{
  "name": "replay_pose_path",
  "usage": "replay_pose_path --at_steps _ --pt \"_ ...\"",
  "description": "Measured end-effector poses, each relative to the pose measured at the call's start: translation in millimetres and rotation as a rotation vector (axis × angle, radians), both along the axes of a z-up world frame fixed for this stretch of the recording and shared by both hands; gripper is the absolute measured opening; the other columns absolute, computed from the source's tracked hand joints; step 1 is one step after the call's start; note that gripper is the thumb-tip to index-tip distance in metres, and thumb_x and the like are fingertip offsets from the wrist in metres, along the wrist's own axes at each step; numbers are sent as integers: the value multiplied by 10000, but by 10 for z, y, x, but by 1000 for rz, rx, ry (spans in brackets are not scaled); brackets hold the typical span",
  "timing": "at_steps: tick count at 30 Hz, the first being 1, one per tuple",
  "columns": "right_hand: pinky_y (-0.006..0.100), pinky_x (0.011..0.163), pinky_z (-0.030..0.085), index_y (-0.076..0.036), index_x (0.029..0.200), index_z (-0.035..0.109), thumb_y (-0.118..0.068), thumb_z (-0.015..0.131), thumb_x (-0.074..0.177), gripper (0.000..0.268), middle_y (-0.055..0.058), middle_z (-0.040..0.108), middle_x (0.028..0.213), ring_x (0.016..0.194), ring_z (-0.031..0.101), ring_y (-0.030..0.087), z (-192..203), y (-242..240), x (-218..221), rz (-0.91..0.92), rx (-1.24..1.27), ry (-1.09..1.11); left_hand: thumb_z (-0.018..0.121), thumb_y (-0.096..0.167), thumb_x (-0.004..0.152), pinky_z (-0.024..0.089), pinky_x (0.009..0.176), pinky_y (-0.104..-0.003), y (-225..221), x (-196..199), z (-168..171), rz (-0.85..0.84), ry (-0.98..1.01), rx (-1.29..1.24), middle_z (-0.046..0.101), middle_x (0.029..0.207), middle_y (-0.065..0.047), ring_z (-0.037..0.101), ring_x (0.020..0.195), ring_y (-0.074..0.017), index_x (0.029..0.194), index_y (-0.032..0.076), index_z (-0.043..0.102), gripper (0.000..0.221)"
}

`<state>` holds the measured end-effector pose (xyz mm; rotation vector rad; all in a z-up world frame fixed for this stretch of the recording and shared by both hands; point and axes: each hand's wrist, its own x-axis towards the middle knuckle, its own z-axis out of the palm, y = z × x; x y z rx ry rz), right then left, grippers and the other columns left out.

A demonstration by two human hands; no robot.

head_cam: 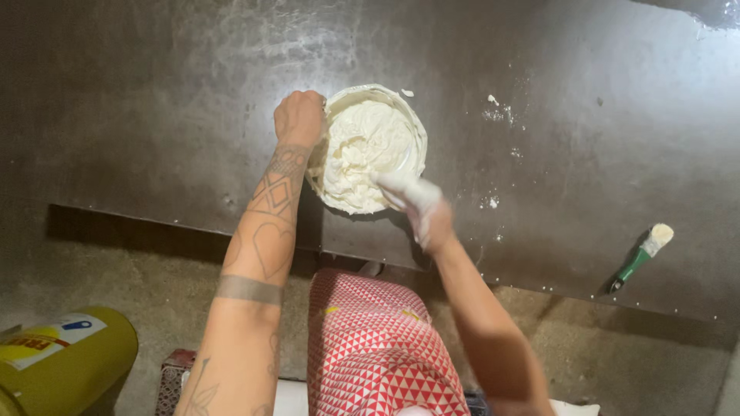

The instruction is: The person kneads a ball of dough in a white bowl by hand on a large brown table.

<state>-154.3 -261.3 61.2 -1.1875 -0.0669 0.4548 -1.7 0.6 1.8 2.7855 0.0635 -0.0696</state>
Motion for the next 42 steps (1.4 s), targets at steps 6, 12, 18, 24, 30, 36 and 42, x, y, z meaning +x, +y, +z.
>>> replay_pose_path --at_steps 6,12,18,24,30,36,42 --pt "464 1265 305 102 1509 347 -279 369 1058 591 294 385 1600 1513 361 392 -489 80 229 -309 839 434 649 87 816 565 781 -493 -9 3 117 17 72 28 737 920 -209 708 893 -407 955 149 815 225" --pt "462 1270 231 78 1547 276 -341 385 1035 671 260 288 1652 1546 282 371 -338 -174 -254 -260 569 423 664 121 830 557 816 -498 -2 -17 150 4 94 2 741 957 -206 704 929 -404 1016 177 817 247" --pt "489 1315 199 89 1578 251 -363 380 1061 699 291 291 1654 1565 284 384 -164 -161 -129 -301 396 82 668 125 816 558 812 -494 15 -28 140 -3 103 21 744 957 -198 704 930 -399 1026 182 814 262" --pt "494 1336 217 130 1558 328 -428 390 1096 727 303 362 1632 1555 351 405 -817 333 204 -168 353 -150 674 158 843 554 798 -506 -6 -57 195 4 92 -3 735 934 -209 701 905 -412 995 164 812 206" --pt "501 1256 291 91 1541 338 -348 441 1058 661 297 384 1596 1496 400 406 -478 18 -437 -223 186 69 664 129 840 551 785 -511 -1 -70 147 -12 50 -27 733 921 -216 698 897 -420 973 151 810 199" --pt "527 1178 349 69 1417 530 -203 549 868 613 280 513 1478 1406 475 415 -65 18 -22 492 -1671 -931 666 109 815 556 783 -507 15 -24 71 -38 33 2 736 910 -216 703 896 -414 927 122 803 177" --pt "589 1089 377 134 1393 551 -234 546 907 609 368 528 1422 1318 490 516 -308 519 180 674 -2251 -1047 644 80 817 570 760 -496 10 -19 -35 -47 13 43 735 885 -214 714 871 -410 886 123 799 175"
